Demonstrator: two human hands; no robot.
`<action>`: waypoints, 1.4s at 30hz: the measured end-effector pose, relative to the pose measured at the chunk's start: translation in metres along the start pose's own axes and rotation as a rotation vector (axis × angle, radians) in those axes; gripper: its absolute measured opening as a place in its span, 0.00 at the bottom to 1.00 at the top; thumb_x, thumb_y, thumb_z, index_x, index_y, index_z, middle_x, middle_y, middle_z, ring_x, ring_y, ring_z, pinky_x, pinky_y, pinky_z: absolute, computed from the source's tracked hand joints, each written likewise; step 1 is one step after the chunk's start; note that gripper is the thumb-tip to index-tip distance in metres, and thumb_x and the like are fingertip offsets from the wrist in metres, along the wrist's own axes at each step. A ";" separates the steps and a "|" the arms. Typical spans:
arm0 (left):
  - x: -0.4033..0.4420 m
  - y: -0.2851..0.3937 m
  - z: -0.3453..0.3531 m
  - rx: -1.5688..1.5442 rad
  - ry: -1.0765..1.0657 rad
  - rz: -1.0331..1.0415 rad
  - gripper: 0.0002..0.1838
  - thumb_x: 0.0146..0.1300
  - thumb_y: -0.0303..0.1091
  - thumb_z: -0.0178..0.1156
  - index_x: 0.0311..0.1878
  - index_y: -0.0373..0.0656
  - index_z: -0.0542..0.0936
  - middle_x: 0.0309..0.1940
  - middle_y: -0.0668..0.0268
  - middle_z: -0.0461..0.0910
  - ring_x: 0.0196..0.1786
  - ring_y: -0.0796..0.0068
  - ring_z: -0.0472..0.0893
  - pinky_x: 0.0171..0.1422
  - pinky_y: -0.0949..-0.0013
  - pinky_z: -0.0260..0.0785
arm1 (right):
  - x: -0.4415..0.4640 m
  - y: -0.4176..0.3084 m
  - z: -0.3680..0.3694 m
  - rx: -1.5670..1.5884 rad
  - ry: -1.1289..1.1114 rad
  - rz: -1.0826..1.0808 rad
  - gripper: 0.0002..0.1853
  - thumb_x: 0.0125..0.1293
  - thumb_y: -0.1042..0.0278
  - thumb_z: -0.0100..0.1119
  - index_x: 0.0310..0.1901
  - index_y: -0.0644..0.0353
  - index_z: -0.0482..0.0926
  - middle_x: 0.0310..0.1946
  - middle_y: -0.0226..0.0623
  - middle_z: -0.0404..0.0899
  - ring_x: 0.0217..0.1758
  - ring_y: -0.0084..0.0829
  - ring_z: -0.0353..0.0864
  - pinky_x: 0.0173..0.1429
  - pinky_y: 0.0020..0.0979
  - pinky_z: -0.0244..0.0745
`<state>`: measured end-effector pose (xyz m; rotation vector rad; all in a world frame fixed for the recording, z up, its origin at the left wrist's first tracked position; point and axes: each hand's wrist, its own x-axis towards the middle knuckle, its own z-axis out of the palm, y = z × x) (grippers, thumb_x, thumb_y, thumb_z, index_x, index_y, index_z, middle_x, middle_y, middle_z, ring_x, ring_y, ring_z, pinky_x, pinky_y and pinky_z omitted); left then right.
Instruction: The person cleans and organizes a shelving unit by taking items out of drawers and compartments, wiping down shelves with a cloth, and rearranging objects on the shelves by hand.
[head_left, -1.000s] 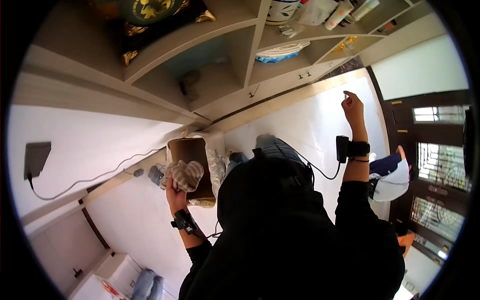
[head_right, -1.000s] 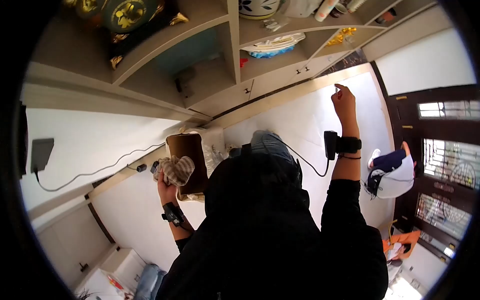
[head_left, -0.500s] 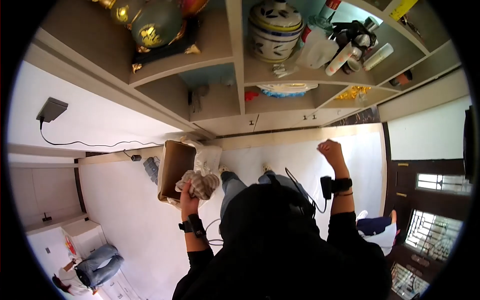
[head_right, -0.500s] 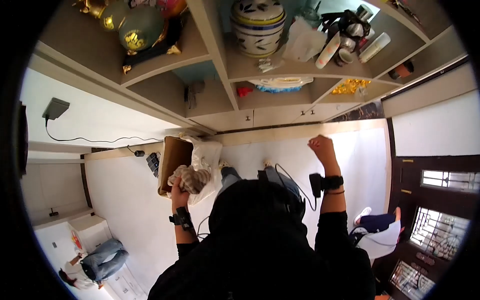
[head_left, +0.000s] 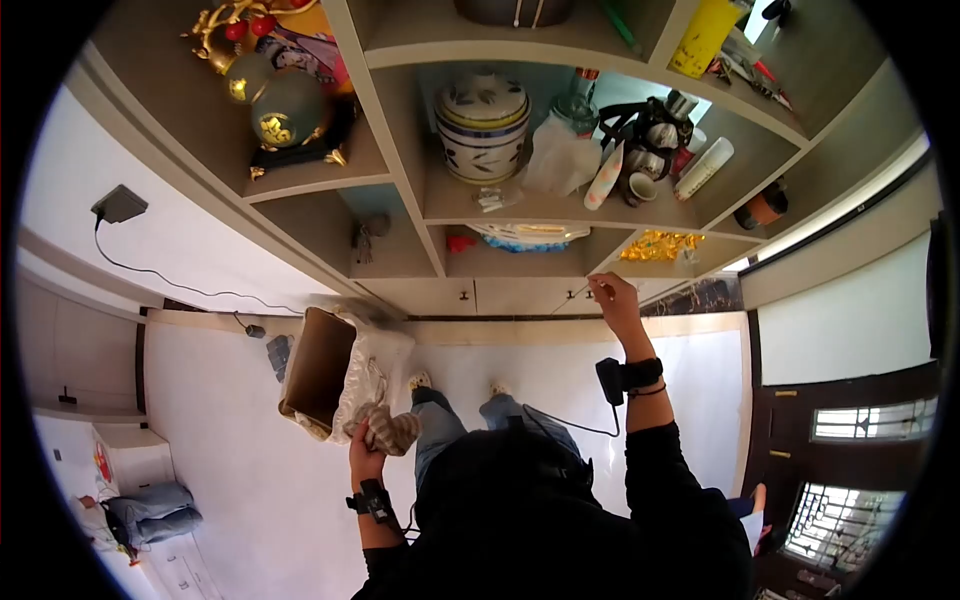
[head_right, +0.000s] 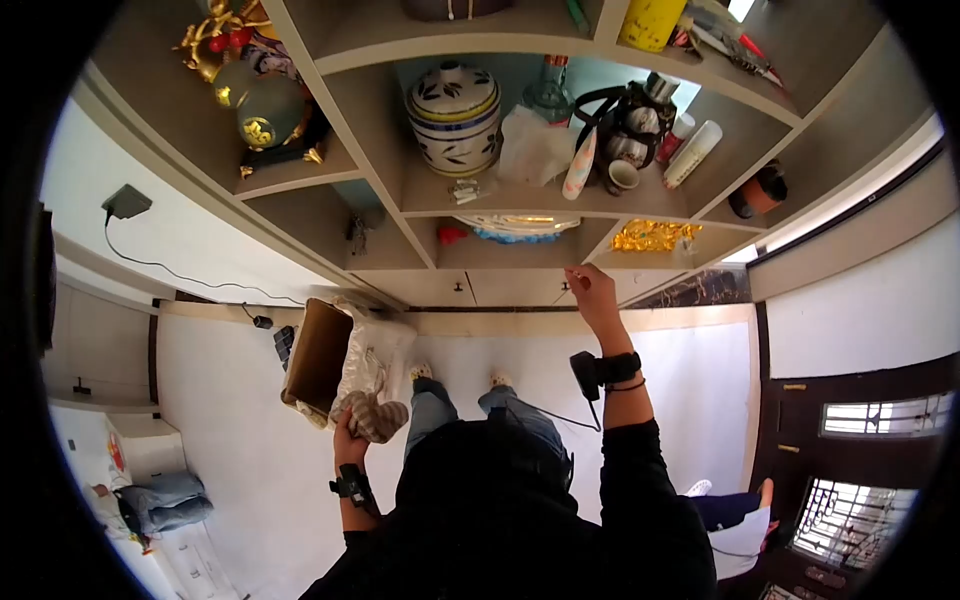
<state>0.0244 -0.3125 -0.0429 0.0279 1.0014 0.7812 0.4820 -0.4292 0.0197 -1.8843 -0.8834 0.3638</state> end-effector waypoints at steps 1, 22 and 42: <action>0.000 0.004 -0.004 -0.010 -0.028 -0.005 0.13 0.56 0.30 0.50 0.43 0.36 0.70 0.39 0.61 0.74 0.43 0.68 0.73 0.48 0.66 0.66 | 0.010 -0.004 0.005 0.007 0.002 -0.016 0.07 0.53 0.74 0.53 0.35 0.65 0.74 0.20 0.34 0.73 0.21 0.20 0.69 0.28 0.19 0.65; -0.001 0.027 0.037 0.044 -0.088 0.134 0.12 0.55 0.29 0.49 0.44 0.37 0.70 0.38 0.62 0.74 0.41 0.69 0.74 0.47 0.70 0.66 | 0.116 -0.049 0.057 -0.406 0.053 -0.479 0.07 0.50 0.72 0.56 0.33 0.59 0.76 0.27 0.36 0.76 0.24 0.31 0.74 0.29 0.29 0.70; 0.050 0.090 0.113 0.199 -0.338 0.038 0.11 0.58 0.29 0.46 0.44 0.38 0.70 0.38 0.65 0.73 0.42 0.72 0.73 0.48 0.73 0.64 | 0.109 -0.076 0.091 0.431 0.136 -0.236 0.12 0.50 0.81 0.55 0.32 0.63 0.62 0.21 0.39 0.72 0.20 0.25 0.73 0.22 0.24 0.68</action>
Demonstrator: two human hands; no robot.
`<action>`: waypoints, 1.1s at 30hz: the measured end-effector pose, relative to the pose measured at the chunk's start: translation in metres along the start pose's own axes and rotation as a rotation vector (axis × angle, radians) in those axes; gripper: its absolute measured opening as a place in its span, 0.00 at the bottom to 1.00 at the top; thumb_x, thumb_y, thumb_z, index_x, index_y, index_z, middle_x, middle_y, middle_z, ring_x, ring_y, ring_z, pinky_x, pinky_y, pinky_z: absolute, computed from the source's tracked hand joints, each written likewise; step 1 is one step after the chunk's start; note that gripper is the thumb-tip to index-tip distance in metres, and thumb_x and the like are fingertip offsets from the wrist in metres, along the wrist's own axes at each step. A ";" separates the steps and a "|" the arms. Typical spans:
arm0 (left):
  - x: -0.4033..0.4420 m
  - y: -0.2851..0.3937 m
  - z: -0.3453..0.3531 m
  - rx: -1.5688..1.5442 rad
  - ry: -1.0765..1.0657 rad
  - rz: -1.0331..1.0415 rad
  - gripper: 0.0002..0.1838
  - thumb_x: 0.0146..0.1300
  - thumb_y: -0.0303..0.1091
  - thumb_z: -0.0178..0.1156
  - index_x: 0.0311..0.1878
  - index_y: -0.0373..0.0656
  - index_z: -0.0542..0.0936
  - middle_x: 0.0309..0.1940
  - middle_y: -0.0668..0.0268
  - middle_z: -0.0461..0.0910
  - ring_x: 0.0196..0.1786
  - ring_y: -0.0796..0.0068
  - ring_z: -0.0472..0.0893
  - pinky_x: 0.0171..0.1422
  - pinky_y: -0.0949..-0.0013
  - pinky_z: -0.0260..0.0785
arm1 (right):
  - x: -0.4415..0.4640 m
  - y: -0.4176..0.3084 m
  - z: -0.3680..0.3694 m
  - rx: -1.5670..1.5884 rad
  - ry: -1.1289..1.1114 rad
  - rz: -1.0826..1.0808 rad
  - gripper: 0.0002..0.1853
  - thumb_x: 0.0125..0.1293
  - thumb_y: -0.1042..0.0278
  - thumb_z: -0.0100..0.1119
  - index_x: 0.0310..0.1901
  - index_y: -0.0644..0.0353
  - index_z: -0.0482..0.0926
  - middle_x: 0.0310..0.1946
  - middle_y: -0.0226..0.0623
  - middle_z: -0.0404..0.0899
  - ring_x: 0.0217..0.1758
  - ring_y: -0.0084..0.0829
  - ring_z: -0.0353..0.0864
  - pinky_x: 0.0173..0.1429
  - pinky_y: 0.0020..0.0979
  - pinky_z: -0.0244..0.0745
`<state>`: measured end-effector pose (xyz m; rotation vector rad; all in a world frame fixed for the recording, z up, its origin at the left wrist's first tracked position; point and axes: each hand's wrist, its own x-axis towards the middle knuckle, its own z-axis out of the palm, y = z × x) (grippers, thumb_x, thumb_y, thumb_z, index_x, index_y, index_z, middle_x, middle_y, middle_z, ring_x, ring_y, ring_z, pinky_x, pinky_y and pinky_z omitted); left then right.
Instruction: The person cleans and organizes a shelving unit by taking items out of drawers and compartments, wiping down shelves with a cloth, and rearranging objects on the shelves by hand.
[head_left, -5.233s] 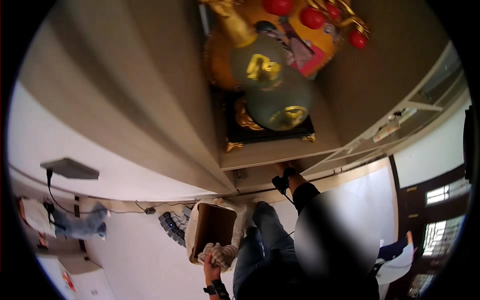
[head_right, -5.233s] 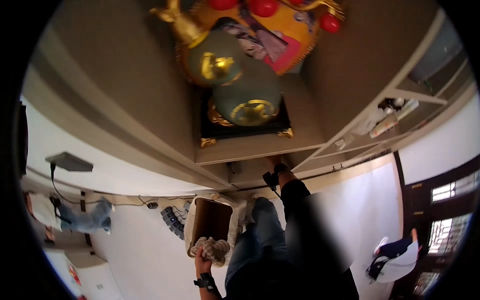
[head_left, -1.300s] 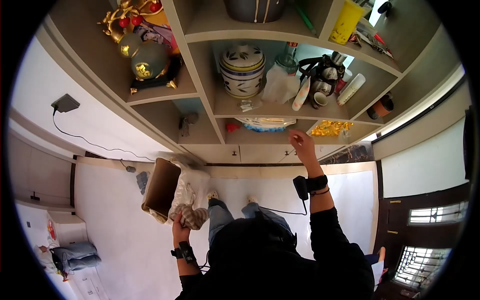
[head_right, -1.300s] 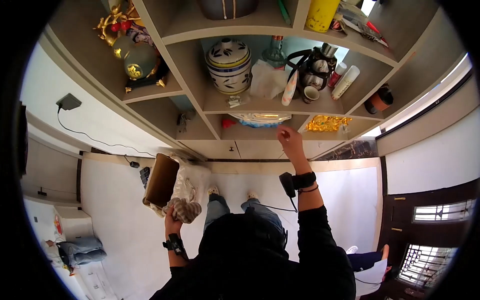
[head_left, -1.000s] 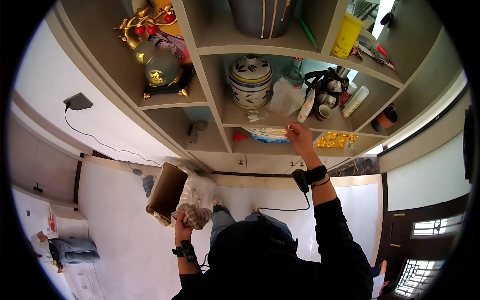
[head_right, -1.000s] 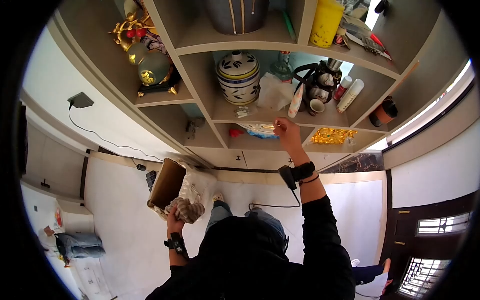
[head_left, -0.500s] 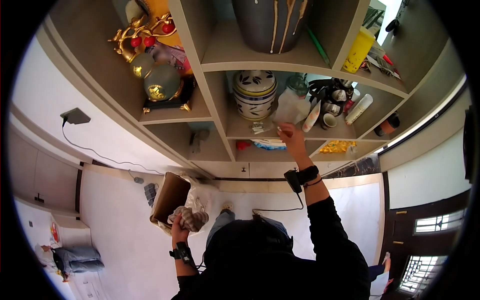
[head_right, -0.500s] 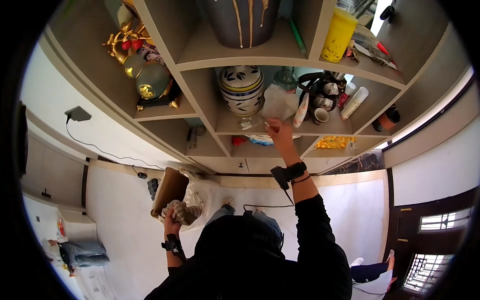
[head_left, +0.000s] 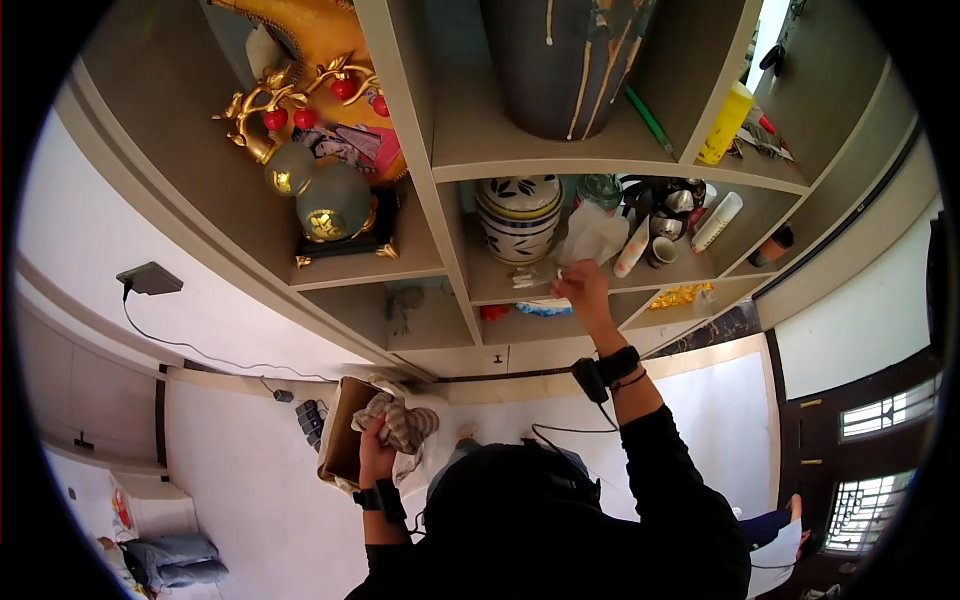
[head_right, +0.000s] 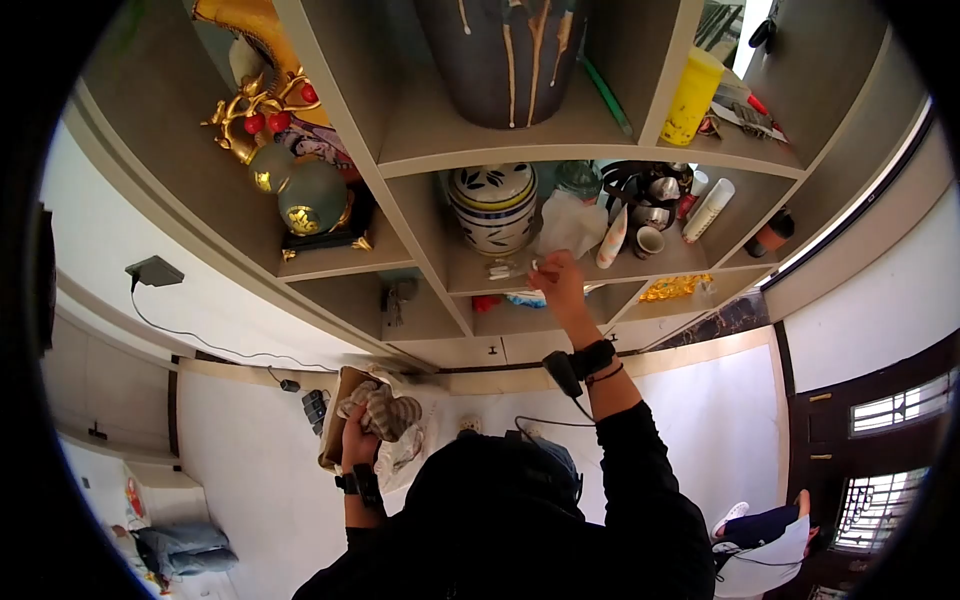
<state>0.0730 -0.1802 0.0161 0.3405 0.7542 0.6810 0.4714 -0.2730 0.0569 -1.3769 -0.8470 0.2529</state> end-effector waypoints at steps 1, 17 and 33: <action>0.000 0.003 0.006 0.042 -0.019 0.003 0.11 0.58 0.29 0.46 0.44 0.38 0.70 0.38 0.66 0.73 0.42 0.73 0.73 0.48 0.73 0.64 | -0.003 -0.007 0.002 0.110 0.004 0.095 0.13 0.49 0.81 0.56 0.33 0.64 0.61 0.21 0.39 0.72 0.21 0.25 0.73 0.23 0.23 0.69; -0.006 0.018 0.057 0.095 -0.051 0.028 0.15 0.57 0.27 0.46 0.49 0.39 0.65 0.41 0.64 0.72 0.43 0.72 0.72 0.47 0.71 0.65 | -0.026 -0.117 0.019 0.314 -0.074 0.303 0.14 0.46 0.79 0.61 0.34 0.67 0.67 0.27 0.39 0.76 0.26 0.23 0.75 0.28 0.20 0.71; -0.067 0.043 0.212 0.206 -0.547 0.343 0.37 0.41 0.31 0.64 0.55 0.37 0.57 0.51 0.60 0.64 0.52 0.65 0.67 0.54 0.64 0.61 | -0.059 -0.229 0.056 0.114 -0.294 -0.147 0.12 0.41 0.87 0.60 0.31 0.70 0.72 0.27 0.43 0.75 0.29 0.26 0.75 0.31 0.23 0.74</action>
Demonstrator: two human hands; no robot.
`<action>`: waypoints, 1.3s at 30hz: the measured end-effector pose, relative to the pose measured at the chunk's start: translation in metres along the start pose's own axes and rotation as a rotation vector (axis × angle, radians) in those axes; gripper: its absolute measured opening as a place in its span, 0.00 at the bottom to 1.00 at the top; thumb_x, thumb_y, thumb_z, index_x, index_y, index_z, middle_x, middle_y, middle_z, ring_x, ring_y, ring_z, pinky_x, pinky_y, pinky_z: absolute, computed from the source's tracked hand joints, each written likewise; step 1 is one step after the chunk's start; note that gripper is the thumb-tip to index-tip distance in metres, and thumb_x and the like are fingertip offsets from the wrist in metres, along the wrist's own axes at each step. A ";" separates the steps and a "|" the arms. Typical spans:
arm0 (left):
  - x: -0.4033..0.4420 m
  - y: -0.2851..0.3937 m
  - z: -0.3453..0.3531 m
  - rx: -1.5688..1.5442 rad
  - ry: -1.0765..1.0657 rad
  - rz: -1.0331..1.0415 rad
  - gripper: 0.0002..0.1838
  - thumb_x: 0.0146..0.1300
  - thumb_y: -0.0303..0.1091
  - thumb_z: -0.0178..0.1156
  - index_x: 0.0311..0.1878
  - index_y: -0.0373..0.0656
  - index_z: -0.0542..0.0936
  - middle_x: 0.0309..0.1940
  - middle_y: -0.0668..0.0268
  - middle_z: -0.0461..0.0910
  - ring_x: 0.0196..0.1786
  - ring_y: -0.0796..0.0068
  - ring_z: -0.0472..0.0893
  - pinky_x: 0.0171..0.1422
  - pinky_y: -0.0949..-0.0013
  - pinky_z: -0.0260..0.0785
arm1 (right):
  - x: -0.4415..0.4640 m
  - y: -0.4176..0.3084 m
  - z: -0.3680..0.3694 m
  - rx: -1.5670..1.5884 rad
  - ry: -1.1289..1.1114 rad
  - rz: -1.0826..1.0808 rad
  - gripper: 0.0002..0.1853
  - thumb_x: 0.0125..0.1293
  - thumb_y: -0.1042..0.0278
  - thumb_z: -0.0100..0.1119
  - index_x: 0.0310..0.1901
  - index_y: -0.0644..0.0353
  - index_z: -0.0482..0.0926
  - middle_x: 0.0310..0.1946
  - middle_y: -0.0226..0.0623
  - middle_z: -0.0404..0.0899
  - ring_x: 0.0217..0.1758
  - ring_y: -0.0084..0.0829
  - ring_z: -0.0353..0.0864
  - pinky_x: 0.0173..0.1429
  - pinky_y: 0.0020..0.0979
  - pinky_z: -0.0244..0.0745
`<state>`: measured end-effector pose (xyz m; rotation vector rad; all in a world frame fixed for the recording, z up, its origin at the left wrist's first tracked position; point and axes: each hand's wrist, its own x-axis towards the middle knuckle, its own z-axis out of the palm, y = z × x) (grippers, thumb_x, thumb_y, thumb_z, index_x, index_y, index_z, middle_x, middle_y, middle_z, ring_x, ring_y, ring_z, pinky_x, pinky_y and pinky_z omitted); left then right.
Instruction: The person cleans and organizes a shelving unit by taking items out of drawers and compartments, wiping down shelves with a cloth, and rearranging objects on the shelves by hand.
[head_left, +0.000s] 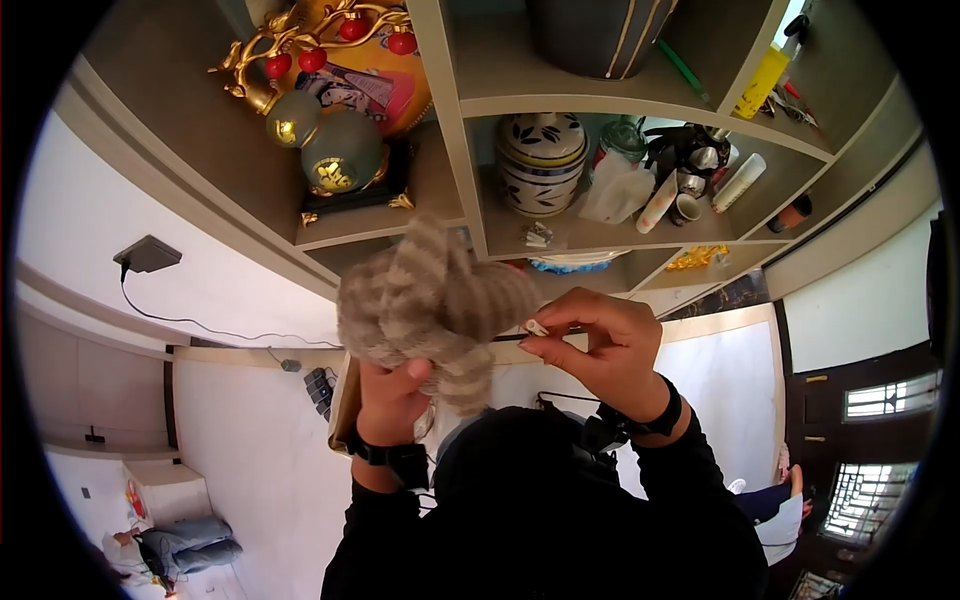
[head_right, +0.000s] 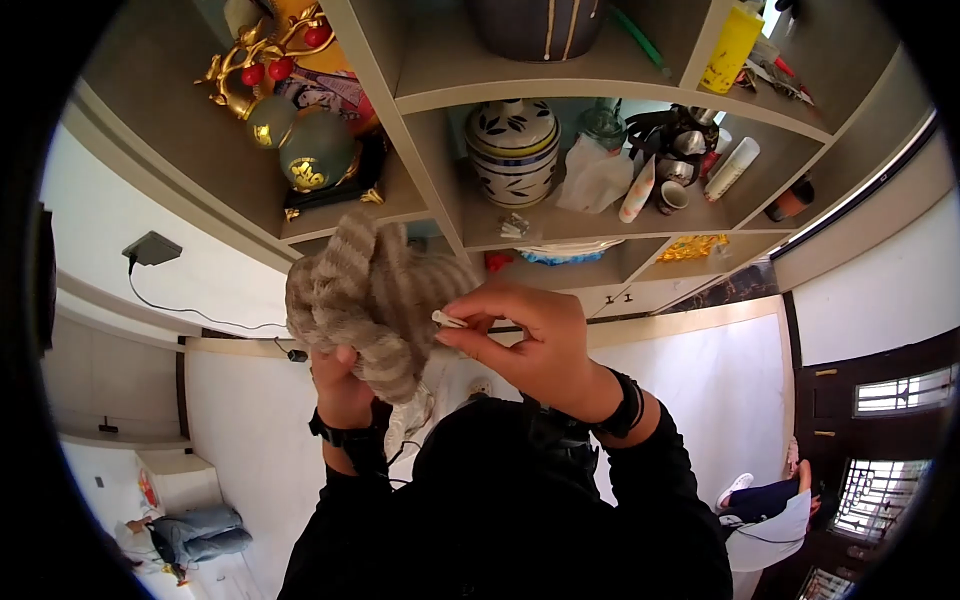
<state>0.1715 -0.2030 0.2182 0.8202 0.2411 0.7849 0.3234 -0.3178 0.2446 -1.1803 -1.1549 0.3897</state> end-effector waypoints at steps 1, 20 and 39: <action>0.000 -0.003 0.006 -0.017 0.021 0.009 0.38 0.40 0.32 0.65 0.55 0.37 0.57 0.50 0.60 0.64 0.52 0.64 0.67 0.54 0.63 0.61 | 0.001 -0.002 0.002 -0.045 0.001 -0.017 0.12 0.41 0.86 0.61 0.30 0.70 0.72 0.26 0.43 0.75 0.28 0.26 0.76 0.31 0.23 0.74; -0.028 -0.038 -0.026 1.195 -0.283 0.183 0.34 0.48 0.35 0.61 0.57 0.42 0.57 0.54 0.64 0.60 0.56 0.70 0.61 0.59 0.68 0.53 | 0.002 -0.016 0.008 -0.549 -0.110 -0.427 0.19 0.36 0.78 0.54 0.37 0.66 0.72 0.23 0.36 0.71 0.19 0.32 0.71 0.19 0.27 0.65; -0.052 -0.079 -0.092 -0.062 0.315 -0.272 0.18 0.56 0.34 0.47 0.50 0.42 0.63 0.35 0.69 0.70 0.37 0.77 0.70 0.41 0.76 0.64 | -0.066 0.075 -0.091 -0.317 0.163 0.299 0.07 0.48 0.81 0.56 0.32 0.70 0.74 0.21 0.36 0.74 0.23 0.21 0.74 0.27 0.18 0.67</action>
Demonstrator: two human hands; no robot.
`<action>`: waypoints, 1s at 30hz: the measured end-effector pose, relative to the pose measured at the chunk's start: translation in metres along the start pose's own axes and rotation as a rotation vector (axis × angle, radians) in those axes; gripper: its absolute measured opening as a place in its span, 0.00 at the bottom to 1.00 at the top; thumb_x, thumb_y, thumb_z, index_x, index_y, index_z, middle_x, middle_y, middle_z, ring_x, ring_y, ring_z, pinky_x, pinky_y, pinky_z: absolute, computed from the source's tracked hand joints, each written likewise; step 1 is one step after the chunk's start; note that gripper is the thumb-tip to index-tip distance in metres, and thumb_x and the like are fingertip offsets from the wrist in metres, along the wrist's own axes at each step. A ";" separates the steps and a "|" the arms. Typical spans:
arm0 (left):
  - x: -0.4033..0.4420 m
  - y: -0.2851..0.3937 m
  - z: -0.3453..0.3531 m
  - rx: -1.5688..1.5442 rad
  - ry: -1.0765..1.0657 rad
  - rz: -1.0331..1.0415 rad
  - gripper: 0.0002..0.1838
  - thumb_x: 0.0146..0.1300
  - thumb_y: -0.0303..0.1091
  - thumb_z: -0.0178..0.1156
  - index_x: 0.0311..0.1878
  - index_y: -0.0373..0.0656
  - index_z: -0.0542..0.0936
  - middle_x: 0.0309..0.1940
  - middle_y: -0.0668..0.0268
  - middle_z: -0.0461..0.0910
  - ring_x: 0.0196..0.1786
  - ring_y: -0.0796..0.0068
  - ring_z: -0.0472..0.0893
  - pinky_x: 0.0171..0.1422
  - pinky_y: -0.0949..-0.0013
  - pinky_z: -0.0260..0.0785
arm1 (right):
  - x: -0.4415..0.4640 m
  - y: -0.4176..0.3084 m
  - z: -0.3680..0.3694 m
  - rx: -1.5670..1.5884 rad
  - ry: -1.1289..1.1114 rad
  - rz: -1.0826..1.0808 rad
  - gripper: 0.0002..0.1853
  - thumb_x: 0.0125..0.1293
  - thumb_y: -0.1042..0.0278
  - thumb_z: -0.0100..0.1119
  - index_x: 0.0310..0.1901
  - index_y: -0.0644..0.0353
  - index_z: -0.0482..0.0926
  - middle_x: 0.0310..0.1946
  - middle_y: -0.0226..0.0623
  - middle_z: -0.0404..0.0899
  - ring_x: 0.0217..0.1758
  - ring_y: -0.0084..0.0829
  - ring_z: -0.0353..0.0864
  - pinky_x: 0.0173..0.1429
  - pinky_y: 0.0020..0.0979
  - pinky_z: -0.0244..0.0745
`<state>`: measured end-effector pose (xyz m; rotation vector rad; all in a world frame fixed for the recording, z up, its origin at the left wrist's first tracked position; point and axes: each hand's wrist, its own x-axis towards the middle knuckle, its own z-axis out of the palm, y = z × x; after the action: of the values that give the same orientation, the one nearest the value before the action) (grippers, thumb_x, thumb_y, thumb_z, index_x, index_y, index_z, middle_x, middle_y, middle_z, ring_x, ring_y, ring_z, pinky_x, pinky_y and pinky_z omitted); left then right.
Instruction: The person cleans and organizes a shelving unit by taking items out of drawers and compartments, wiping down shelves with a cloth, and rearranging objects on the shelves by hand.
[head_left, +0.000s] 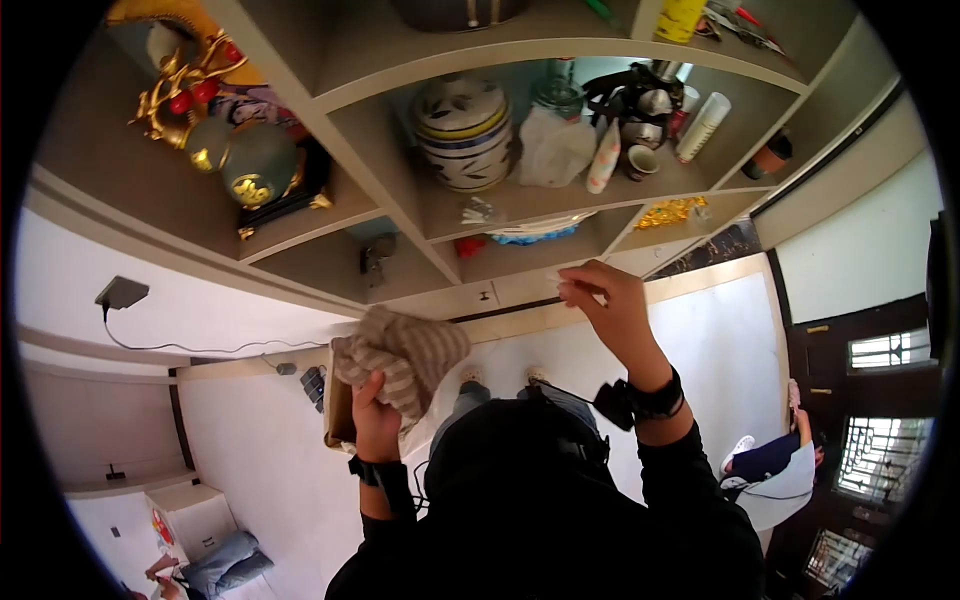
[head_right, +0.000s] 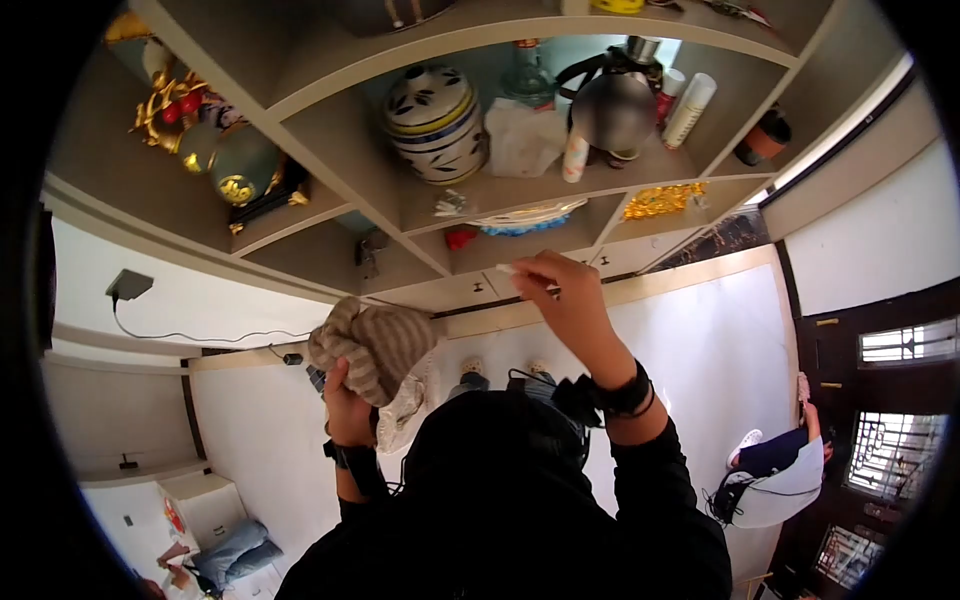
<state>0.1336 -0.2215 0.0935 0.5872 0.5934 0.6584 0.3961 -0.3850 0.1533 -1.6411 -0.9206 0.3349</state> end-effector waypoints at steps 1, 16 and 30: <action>-0.004 -0.003 0.003 0.063 0.085 0.025 0.16 0.57 0.33 0.45 0.49 0.41 0.64 0.37 0.68 0.70 0.38 0.77 0.71 0.42 0.75 0.64 | 0.000 0.027 -0.006 0.008 0.001 0.079 0.07 0.50 0.80 0.55 0.32 0.71 0.73 0.22 0.36 0.74 0.24 0.21 0.74 0.27 0.18 0.67; -0.027 -0.012 -0.001 -0.082 0.165 0.132 0.25 0.54 0.28 0.49 0.56 0.40 0.57 0.51 0.62 0.64 0.53 0.67 0.65 0.58 0.65 0.55 | 0.069 0.159 -0.079 -0.716 0.357 0.087 0.04 0.49 0.75 0.53 0.28 0.64 0.76 0.24 0.44 0.74 0.28 0.43 0.73 0.31 0.34 0.67; -0.009 0.004 -0.012 -0.150 0.150 0.097 0.24 0.54 0.29 0.49 0.55 0.38 0.59 0.51 0.61 0.65 0.53 0.66 0.66 0.58 0.64 0.56 | 0.064 0.147 -0.095 -0.824 0.385 -0.020 0.05 0.49 0.74 0.51 0.26 0.61 0.77 0.23 0.44 0.72 0.30 0.43 0.71 0.32 0.37 0.67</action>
<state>0.1185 -0.2220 0.0910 0.4308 0.6520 0.8362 0.5571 -0.4090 0.0615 -2.3265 -0.8172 -0.4324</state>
